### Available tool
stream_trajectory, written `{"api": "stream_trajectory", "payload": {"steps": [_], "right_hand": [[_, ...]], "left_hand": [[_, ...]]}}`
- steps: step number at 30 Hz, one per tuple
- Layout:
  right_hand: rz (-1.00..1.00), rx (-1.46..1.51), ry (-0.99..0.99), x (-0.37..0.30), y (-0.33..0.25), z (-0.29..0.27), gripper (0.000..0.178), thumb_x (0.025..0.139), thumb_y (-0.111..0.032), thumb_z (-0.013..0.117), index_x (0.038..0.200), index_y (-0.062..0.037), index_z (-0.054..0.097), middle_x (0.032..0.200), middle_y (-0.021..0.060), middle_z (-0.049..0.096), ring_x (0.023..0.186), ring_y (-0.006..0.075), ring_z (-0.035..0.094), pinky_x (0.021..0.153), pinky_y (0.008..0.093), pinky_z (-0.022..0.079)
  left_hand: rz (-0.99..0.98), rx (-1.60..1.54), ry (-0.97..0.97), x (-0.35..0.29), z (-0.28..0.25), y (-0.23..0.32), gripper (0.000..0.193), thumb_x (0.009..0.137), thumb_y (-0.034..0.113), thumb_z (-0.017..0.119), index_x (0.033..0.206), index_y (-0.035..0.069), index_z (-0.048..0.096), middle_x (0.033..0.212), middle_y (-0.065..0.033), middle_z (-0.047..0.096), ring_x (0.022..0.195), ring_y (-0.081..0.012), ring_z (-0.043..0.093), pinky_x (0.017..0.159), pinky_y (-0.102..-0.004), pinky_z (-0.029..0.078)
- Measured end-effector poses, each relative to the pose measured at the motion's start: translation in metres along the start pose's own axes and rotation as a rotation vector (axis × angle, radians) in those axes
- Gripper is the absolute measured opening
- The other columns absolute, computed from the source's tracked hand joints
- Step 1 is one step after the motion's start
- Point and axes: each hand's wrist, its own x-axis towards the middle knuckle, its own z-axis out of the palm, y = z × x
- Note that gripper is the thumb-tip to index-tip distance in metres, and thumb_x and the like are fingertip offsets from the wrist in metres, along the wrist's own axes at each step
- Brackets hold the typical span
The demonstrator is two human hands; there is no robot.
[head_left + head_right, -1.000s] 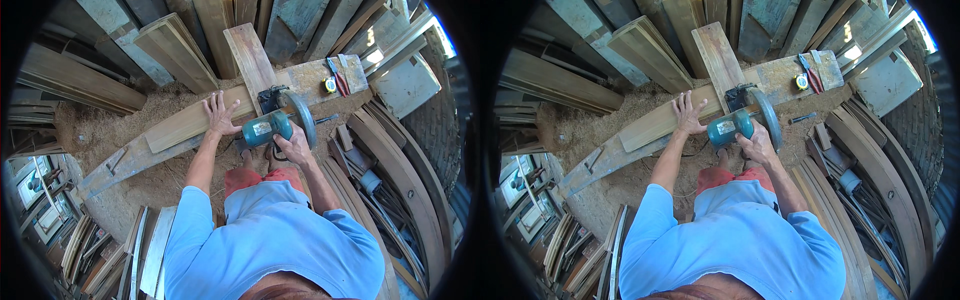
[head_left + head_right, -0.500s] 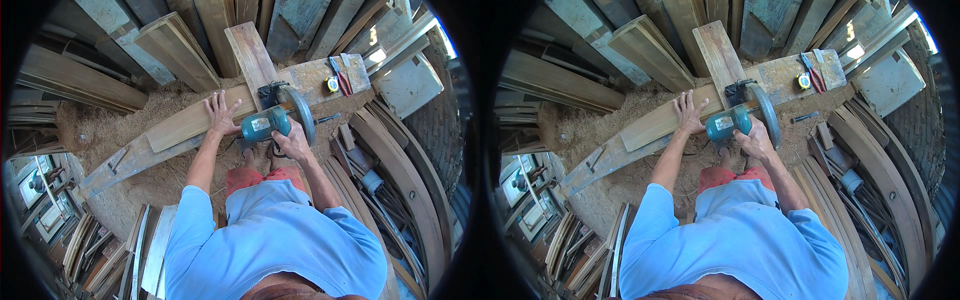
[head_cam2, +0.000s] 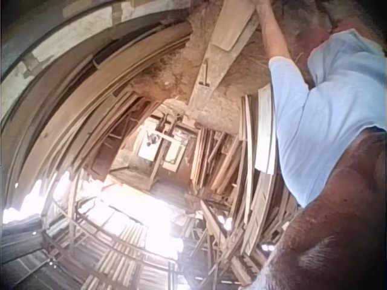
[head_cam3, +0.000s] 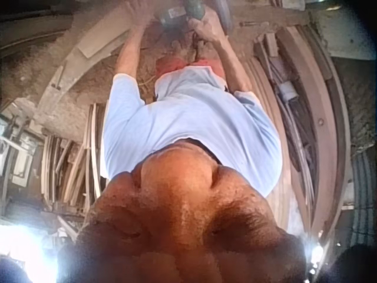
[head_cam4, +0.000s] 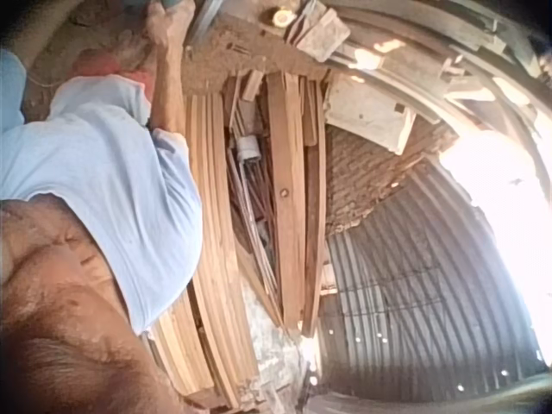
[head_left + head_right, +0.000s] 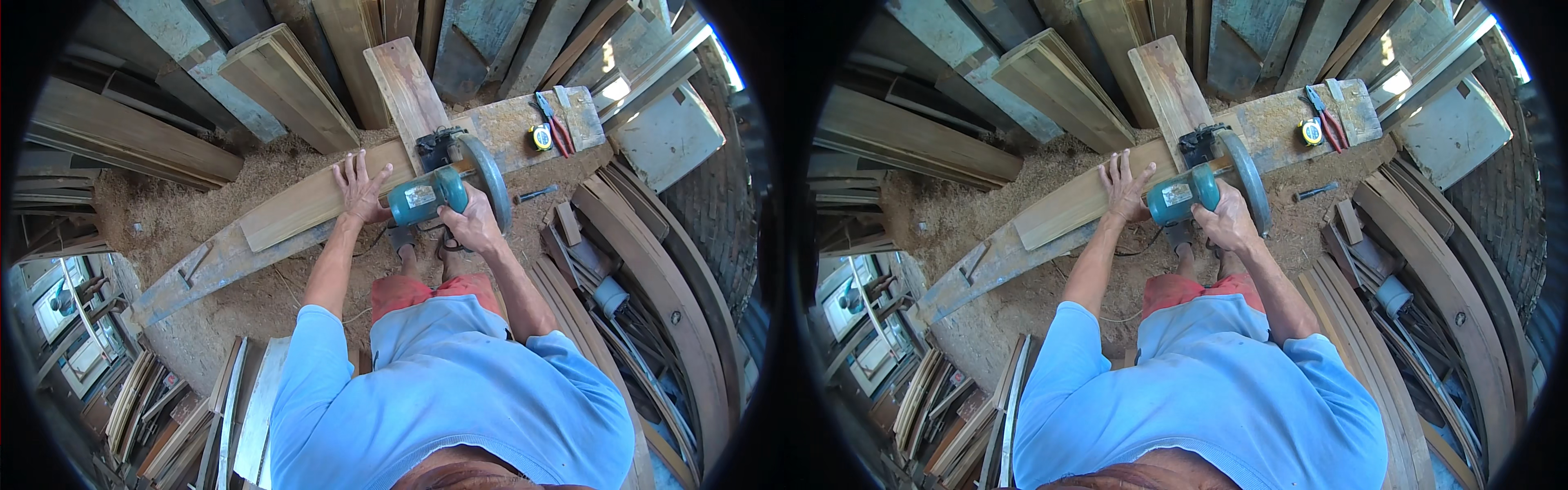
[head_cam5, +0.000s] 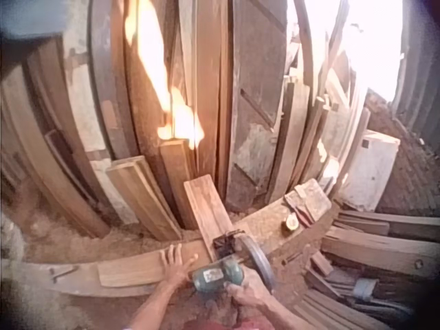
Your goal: The person uses a circular saw to cut a small wooden board placed atop a larger wooden beam, after measuring the board with a tape measure.
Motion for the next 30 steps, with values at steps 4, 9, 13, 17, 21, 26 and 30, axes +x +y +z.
{"api": "stream_trajectory", "payload": {"steps": [4, 9, 13, 17, 21, 26, 30], "right_hand": [[-0.002, -0.004, -0.013, 0.008, -0.004, 0.002, 0.024, 0.086, -0.008, 0.07, 0.106, 0.0025, 0.065, 0.095, 0.0174, 0.069, 0.093, 0.0287, 0.068, 0.087, 0.0417, 0.053], [0.016, 0.05, 0.003, 0.015, -0.002, 0.003, 0.023, 0.086, -0.008, 0.07, 0.105, 0.0027, 0.065, 0.094, 0.0176, 0.07, 0.091, 0.0293, 0.069, 0.087, 0.0423, 0.053], [-0.005, 0.02, 0.03, 0.014, 0.002, 0.003, 0.026, 0.085, -0.011, 0.071, 0.106, 0.0028, 0.065, 0.095, 0.0196, 0.07, 0.092, 0.0329, 0.07, 0.087, 0.0435, 0.053], [-0.03, -0.14, 0.09, -0.002, -0.007, -0.007, 0.031, 0.085, -0.017, 0.071, 0.107, 0.0028, 0.064, 0.097, 0.0228, 0.069, 0.094, 0.037, 0.069, 0.087, 0.0448, 0.053], [0.003, 0.009, 0.1, -0.042, -0.005, -0.027, 0.037, 0.085, -0.017, 0.07, 0.116, 0.0025, 0.064, 0.099, 0.0212, 0.067, 0.093, 0.0343, 0.067, 0.088, 0.0437, 0.052], [0.105, 0.058, 0.124, -0.086, -0.006, -0.061, 0.041, 0.085, -0.014, 0.069, 0.122, 0.0036, 0.064, 0.099, 0.0125, 0.067, 0.09, 0.0237, 0.064, 0.085, 0.0383, 0.052], [0.235, 0.096, 0.211, -0.101, 0.017, -0.073, 0.039, 0.086, -0.013, 0.07, 0.12, 0.0046, 0.065, 0.097, 0.0106, 0.066, 0.089, 0.0185, 0.062, 0.084, 0.0366, 0.052]], "left_hand": [[0.04, -0.02, 0.088, -0.002, 0.012, -0.009, 0.11, 0.055, 0.05, 0.095, 0.153, 0.039, 0.046, 0.169, -0.0295, 0.016, 0.158, -0.0552, 0.005, 0.121, -0.078, -0.003], [0.055, -0.046, 0.092, 0.0, 0.013, -0.007, 0.112, 0.055, 0.048, 0.096, 0.153, 0.04, 0.044, 0.169, -0.0297, 0.016, 0.157, -0.0556, 0.006, 0.12, -0.0787, -0.002], [0.055, -0.034, 0.09, 0.0, 0.012, -0.006, 0.11, 0.056, 0.047, 0.095, 0.153, 0.041, 0.044, 0.169, -0.0293, 0.017, 0.157, -0.0558, 0.007, 0.12, -0.0789, -0.001], [0.049, -0.008, 0.129, 0.003, 0.015, -0.008, 0.108, 0.057, 0.049, 0.093, 0.153, 0.041, 0.045, 0.169, -0.0276, 0.018, 0.157, -0.0547, 0.01, 0.12, -0.0782, 0.002], [0.022, -0.054, 0.084, 0.0, 0.007, -0.003, 0.108, 0.051, 0.058, 0.094, 0.149, 0.041, 0.052, 0.17, -0.025, 0.016, 0.158, -0.0524, 0.005, 0.122, -0.0768, -0.001], [0.016, -0.031, 0.062, 0.0, 0.003, -0.002, 0.112, 0.049, 0.055, 0.096, 0.15, 0.041, 0.05, 0.169, -0.0248, 0.017, 0.157, -0.0519, 0.008, 0.121, -0.0776, 0.001], [0.031, -0.022, 0.082, 0.0, 0.004, -0.003, 0.114, 0.048, 0.054, 0.097, 0.15, 0.041, 0.048, 0.168, -0.025, 0.018, 0.156, -0.0515, 0.01, 0.121, -0.0778, 0.003]]}}
